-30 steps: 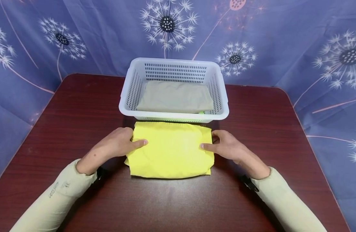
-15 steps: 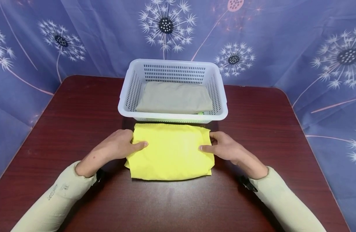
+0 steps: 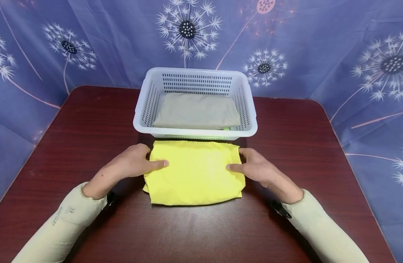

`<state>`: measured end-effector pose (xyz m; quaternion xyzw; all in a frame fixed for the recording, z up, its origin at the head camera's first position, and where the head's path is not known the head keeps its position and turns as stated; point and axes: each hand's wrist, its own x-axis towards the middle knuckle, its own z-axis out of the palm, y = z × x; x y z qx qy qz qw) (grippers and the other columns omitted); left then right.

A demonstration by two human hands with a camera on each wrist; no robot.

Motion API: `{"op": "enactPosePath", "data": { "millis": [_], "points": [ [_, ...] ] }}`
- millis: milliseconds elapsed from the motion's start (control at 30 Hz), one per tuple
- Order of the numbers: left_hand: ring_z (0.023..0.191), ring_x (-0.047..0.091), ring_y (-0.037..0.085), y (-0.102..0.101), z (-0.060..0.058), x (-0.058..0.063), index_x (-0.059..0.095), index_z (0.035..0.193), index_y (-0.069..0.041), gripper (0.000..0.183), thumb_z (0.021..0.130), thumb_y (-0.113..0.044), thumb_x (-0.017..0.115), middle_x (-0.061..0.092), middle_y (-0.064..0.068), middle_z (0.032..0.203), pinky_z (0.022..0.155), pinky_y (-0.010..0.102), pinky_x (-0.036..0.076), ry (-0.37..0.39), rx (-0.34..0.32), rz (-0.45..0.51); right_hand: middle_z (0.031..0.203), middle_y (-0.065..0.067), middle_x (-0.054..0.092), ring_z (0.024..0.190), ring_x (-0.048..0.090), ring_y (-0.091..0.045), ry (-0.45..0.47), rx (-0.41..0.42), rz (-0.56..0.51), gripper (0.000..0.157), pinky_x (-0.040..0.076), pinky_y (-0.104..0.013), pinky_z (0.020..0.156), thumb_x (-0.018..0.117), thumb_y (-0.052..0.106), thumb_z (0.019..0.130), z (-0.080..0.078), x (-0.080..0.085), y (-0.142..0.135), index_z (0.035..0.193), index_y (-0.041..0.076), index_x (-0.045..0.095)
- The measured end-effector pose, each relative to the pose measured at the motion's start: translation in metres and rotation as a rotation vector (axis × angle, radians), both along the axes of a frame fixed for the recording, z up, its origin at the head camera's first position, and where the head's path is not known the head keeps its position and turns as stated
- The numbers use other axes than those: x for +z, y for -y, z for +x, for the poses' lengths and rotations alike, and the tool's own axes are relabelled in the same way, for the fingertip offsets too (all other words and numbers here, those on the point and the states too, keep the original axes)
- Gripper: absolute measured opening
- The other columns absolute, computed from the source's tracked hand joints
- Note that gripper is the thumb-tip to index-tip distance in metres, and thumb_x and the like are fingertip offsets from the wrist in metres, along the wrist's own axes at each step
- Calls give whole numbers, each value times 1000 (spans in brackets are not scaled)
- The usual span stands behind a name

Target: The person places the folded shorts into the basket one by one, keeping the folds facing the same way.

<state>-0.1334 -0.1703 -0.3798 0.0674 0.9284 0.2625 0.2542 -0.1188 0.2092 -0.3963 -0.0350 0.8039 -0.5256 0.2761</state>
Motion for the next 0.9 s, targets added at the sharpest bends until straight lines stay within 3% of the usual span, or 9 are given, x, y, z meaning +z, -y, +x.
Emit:
{"op": "enactPosePath", "data": {
  "millis": [167,333,467,633,900],
  "points": [
    [67,54,21,1,-3,-1,58,92,-5,69,86,-71,76,55,7,77,61,35,45,36,0,1,107,-15,73,90,73,-18,30,14,-99,44,61,-31,82,73,3,95,0,-2,0,132,-11,56],
    [67,54,21,2,-5,-1,57,92,-5,68,85,-68,79,57,7,77,62,35,45,72,19,66,111,-17,72,92,73,-19,78,-3,-167,46,62,-35,83,70,0,96,0,-3,0,136,-13,52],
    [68,57,21,5,-6,-3,55,91,-6,64,85,-63,82,60,7,77,64,35,48,109,39,149,111,-16,72,93,74,-20,121,-20,-197,45,63,-38,82,68,-1,98,-1,-4,0,137,-15,50],
    [78,69,22,10,-9,-7,57,94,-4,55,89,-51,84,65,7,84,76,36,57,223,48,289,108,-12,73,92,75,-21,158,-29,-229,44,64,-41,81,66,-2,98,-3,-4,-3,137,-16,50],
    [91,75,21,14,-14,-12,69,115,4,42,98,-34,79,76,9,99,87,40,62,381,6,486,113,-16,71,96,74,-22,160,2,-256,47,64,-42,82,65,-3,99,-4,-5,-5,141,-14,47]
  ]
}}
